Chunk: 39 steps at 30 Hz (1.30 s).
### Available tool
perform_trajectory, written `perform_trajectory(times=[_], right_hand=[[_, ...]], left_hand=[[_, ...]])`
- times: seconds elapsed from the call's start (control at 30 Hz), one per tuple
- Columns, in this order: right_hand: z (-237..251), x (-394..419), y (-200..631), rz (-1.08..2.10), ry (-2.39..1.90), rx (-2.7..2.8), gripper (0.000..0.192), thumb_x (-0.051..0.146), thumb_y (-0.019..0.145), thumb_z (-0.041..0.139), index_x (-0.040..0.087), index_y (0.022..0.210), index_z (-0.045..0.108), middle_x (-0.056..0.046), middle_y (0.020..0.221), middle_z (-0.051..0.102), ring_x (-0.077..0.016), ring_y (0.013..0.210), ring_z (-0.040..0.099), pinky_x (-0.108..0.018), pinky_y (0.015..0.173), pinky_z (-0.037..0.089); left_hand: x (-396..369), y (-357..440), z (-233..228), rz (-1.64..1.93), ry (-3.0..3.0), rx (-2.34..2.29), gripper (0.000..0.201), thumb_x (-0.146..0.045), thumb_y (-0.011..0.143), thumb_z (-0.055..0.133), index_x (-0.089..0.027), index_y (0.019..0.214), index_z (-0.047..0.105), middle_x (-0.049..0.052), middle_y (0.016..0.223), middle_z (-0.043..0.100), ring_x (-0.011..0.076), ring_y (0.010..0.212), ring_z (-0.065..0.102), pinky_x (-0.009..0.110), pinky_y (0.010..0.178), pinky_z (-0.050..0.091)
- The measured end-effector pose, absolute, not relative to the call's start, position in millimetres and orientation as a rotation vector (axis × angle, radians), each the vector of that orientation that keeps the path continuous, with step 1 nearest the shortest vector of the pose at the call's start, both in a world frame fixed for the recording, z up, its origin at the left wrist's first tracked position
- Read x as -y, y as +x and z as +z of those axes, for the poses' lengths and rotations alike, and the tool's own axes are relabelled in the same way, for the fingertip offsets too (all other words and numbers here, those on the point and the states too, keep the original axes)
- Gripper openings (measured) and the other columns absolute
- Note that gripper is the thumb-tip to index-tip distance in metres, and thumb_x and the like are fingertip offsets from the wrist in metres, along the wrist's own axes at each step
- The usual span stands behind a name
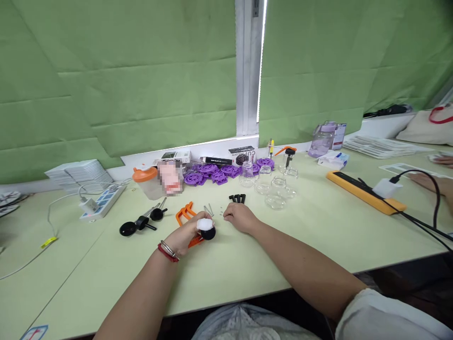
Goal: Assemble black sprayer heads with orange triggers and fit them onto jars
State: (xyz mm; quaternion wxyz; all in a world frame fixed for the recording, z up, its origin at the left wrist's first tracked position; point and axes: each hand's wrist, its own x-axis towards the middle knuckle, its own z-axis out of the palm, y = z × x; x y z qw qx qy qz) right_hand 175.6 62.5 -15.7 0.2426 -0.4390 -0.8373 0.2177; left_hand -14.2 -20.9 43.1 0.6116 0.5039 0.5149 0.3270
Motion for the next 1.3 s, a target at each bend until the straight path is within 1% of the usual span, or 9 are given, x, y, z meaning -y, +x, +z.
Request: perform_trajectory(times=[0.17,0.33,0.47,0.57,0.67,0.8,0.97,1.13,1.3], right_hand=[[-9,-61,178,0.595,-1.321,2.328,0.005,0.018,0.076,0.063,0.017,0.073,0.067,-0.005,0.085,0.066,-0.0166,0.08,0.059,-0.025,0.068,0.039],[-4,-56,181,0.64,-1.269,2.32,0.009,0.017,0.076,0.061,0.016,0.067,0.061,-0.005,0.08,0.065,-0.0151,0.071,0.056,-0.026,0.062,0.037],[-2,-53,183,1.102,-1.152,1.955,0.004,0.02,0.076,0.061,0.016,0.077,0.061,0.0,0.064,0.059,-0.0108,0.056,0.052,-0.024,0.054,0.038],[2,-50,185,1.512,-0.959,1.674,0.02,0.028,0.07,0.069,0.013,0.082,0.064,0.001,0.057,0.059,-0.0101,0.05,0.053,-0.026,0.054,0.043],[8,-46,186,1.663,-0.749,1.61,0.033,0.035,0.063,0.075,0.012,0.085,0.067,-0.001,0.061,0.064,-0.0105,0.053,0.056,-0.029,0.059,0.046],[13,-43,186,1.682,-0.66,1.624,0.032,0.036,0.062,0.075,0.012,0.083,0.068,-0.001,0.067,0.065,-0.01,0.053,0.056,-0.028,0.058,0.047],[12,-43,188,1.565,-0.7,1.664,0.019,0.026,0.063,0.073,0.015,0.077,0.067,0.001,0.067,0.063,-0.0089,0.058,0.054,-0.025,0.059,0.043],[12,-44,189,1.571,-0.641,1.745,0.012,0.018,0.062,0.07,0.015,0.073,0.066,0.001,0.073,0.065,-0.0117,0.071,0.057,-0.029,0.074,0.045],[15,-41,187,1.591,-0.657,1.724,0.017,0.023,0.061,0.073,0.014,0.074,0.067,0.0,0.073,0.066,-0.013,0.071,0.059,-0.031,0.076,0.046]], left_hand=[[17,-14,45,0.745,1.067,-1.182,0.031,-0.04,0.066,0.063,-0.02,0.088,0.052,-0.001,0.071,0.054,0.0126,0.061,0.051,0.022,0.052,0.034],[13,-15,44,0.72,1.014,-1.154,0.036,-0.044,0.066,0.061,-0.02,0.091,0.053,-0.001,0.07,0.052,0.0132,0.058,0.051,0.022,0.047,0.033],[8,-14,46,0.658,0.992,-1.134,0.046,-0.047,0.063,0.06,-0.019,0.1,0.054,0.002,0.073,0.054,0.0168,0.059,0.054,0.023,0.044,0.034],[5,-8,49,0.636,1.001,-1.11,0.05,-0.046,0.061,0.062,-0.018,0.102,0.055,0.002,0.07,0.053,0.0168,0.058,0.054,0.023,0.042,0.034],[3,-2,49,0.615,1.03,-1.089,0.048,-0.047,0.065,0.061,-0.018,0.103,0.056,0.003,0.069,0.054,0.0159,0.056,0.053,0.023,0.041,0.035],[-6,4,42,0.53,1.044,-0.997,0.043,-0.049,0.071,0.055,-0.02,0.102,0.055,0.003,0.063,0.054,0.0175,0.056,0.054,0.024,0.04,0.038],[-17,7,36,0.467,1.008,-1.01,0.044,-0.054,0.067,0.057,-0.02,0.094,0.056,-0.004,0.048,0.041,0.0181,0.051,0.054,0.025,0.039,0.042],[-16,9,38,0.479,1.005,-1.001,0.044,-0.053,0.067,0.057,-0.021,0.097,0.054,-0.003,0.051,0.046,0.0167,0.051,0.055,0.022,0.037,0.04],[-15,11,38,0.459,1.032,-0.986,0.044,-0.052,0.068,0.057,-0.022,0.1,0.052,0.0,0.063,0.055,0.0148,0.053,0.056,0.021,0.038,0.04]])
